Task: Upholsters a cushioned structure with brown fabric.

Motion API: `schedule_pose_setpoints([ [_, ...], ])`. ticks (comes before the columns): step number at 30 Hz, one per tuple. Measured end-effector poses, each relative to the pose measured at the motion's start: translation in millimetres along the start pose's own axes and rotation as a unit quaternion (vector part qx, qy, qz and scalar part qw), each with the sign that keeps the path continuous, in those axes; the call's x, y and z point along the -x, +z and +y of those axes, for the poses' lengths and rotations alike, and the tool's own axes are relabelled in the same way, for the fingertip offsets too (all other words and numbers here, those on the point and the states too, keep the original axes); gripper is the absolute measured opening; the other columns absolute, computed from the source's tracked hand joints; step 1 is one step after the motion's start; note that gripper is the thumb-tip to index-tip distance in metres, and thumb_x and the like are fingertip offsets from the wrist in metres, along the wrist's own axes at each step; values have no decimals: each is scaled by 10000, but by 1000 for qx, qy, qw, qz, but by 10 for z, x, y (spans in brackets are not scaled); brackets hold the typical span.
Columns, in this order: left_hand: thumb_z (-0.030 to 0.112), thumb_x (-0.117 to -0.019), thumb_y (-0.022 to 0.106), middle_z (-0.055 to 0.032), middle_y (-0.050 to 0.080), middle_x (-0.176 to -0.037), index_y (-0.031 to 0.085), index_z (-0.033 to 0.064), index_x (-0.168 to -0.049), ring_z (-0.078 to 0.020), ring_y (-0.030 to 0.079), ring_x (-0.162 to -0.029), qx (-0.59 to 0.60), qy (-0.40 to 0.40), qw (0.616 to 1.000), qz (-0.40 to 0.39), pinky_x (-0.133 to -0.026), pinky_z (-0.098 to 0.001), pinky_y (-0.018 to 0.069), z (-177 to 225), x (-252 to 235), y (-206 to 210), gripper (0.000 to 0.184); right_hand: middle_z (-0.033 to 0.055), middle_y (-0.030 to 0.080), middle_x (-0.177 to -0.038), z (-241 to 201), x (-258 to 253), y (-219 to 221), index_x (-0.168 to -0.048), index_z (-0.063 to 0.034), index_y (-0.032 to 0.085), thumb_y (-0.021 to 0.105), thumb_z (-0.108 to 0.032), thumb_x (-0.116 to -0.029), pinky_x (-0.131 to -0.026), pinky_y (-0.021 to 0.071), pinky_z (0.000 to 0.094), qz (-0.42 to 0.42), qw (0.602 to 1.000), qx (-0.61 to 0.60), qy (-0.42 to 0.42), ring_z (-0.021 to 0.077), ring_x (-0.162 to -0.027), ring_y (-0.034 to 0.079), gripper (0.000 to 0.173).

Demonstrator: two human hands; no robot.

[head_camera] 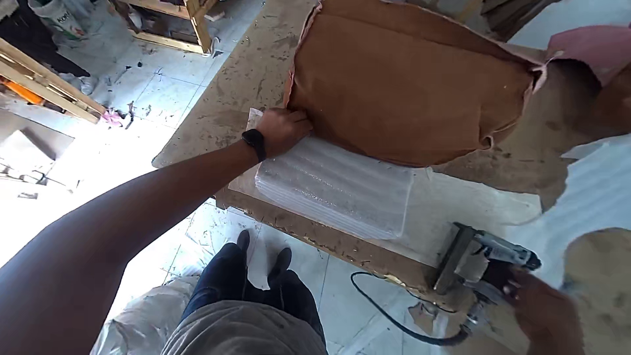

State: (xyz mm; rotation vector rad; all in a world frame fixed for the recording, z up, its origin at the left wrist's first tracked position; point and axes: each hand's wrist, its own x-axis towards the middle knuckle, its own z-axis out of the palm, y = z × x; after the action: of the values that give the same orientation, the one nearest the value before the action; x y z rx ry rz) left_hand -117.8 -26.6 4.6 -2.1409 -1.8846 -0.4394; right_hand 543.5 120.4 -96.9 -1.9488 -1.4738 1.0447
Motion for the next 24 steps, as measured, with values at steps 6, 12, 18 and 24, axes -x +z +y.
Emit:
schedule_pose_setpoints([
  [6,357,-1066,472,-63,720,-1064,704,176,-1138,-275,723,-824,24,-58,997,-36,-627,-507,571,135,15,-1,303,218,621,-1223,-2030,1561,1135,-1215,42,652,602,-223,-1025,-903,583,426,18,908,77,-412,271,-1110,642,330],
  [12,289,-1088,407,-145,707,-933,672,115,-1111,-388,707,-812,-46,51,988,-138,-626,-585,537,79,-229,-201,318,46,710,-1024,-3004,1627,2694,-1115,-166,757,613,-315,-1010,-695,578,470,-17,826,212,-522,216,-839,693,232],
  [18,289,-1048,462,-123,709,-943,667,148,-1133,-374,707,-901,18,-43,974,-220,-687,-596,544,173,-277,-405,263,86,717,-843,-3183,1589,3068,-1130,-167,726,610,-368,-979,-568,498,577,55,786,314,-529,329,-720,693,277],
  [24,290,-1042,536,-88,707,-981,653,146,-1150,-326,717,-863,45,62,995,-67,-676,-548,575,109,-49,-238,215,35,736,-876,-3284,1540,3013,-1056,-207,764,567,-342,-1012,-689,528,577,-7,833,244,-496,249,-795,699,243],
])
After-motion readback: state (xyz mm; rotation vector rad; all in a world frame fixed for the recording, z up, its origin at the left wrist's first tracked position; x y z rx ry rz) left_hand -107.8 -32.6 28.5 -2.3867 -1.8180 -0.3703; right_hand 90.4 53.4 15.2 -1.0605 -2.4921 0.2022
